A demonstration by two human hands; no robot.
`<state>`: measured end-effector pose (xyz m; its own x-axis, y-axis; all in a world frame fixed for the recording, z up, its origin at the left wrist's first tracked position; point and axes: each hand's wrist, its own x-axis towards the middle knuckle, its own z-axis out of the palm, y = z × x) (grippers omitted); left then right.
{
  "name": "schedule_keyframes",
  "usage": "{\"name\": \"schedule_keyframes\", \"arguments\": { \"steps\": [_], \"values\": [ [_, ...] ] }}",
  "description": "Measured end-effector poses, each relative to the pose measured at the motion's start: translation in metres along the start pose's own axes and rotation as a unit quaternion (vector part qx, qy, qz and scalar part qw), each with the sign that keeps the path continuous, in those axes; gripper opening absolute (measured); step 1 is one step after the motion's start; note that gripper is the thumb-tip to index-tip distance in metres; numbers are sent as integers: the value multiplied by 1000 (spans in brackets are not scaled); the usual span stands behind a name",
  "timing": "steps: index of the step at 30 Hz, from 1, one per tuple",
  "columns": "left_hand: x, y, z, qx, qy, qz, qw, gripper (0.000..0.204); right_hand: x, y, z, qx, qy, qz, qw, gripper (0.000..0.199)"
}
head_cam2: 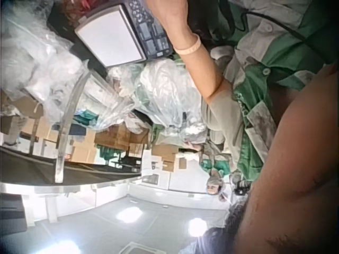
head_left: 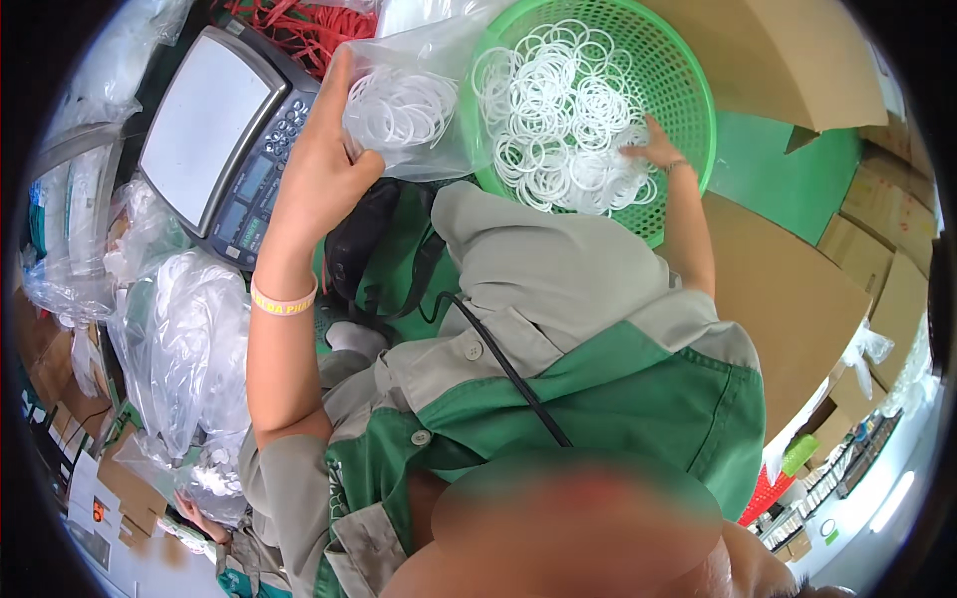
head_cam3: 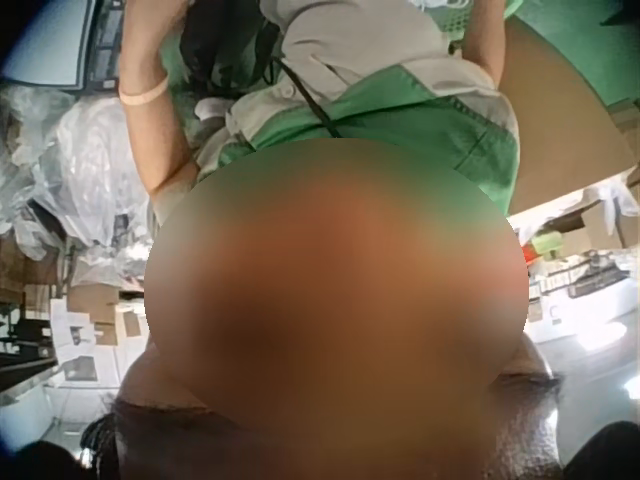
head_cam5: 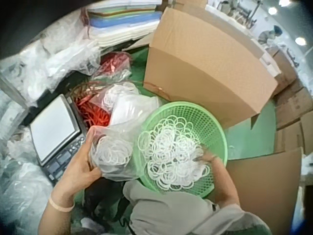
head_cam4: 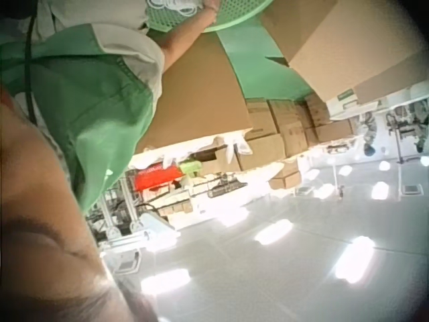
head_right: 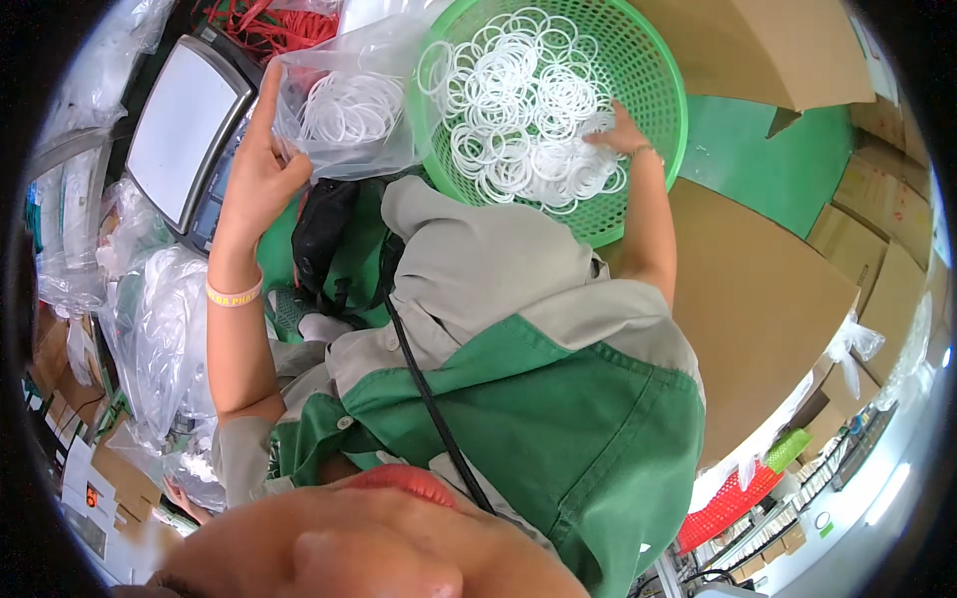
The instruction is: Weighing white rubber rings on a digital scale and placing them into plastic bags for packaging.
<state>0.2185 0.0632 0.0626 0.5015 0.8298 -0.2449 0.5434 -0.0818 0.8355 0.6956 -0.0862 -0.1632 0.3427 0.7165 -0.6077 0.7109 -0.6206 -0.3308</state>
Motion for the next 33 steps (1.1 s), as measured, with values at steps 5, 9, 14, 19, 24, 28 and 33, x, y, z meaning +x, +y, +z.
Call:
{"name": "schedule_keyframes", "arguments": {
  "steps": [5, 9, 14, 19, 24, 28, 33],
  "values": [
    [-3, -2, -6, 10, 25, 13, 1000, 81, -34, -7, 23, 50, -110, 8, 993, 116],
    [0, -9, -3, 9, 30, 22, 999, 80, -44, -17, 31, -14, -178, 37, 983, 111],
    [-1, -21, 0, 16, 60, 67, 996, 84, -50, -43, 41, -109, -176, -4, 978, 102],
    [-4, -12, -5, 0, 30, 13, 999, 80, -59, -62, 55, 35, -134, 7, 990, 114],
    [-10, -20, -7, 14, 69, 57, 996, 83, -21, -114, 9, -205, -195, -36, 959, 77],
    [-3, -21, 0, 27, 60, 52, 996, 82, 37, -153, 18, -149, 114, -161, 969, 36],
    [-6, -21, 2, -4, 42, 60, 997, 76, 54, -191, 39, -241, 184, -107, 947, 34]
  ]
}}
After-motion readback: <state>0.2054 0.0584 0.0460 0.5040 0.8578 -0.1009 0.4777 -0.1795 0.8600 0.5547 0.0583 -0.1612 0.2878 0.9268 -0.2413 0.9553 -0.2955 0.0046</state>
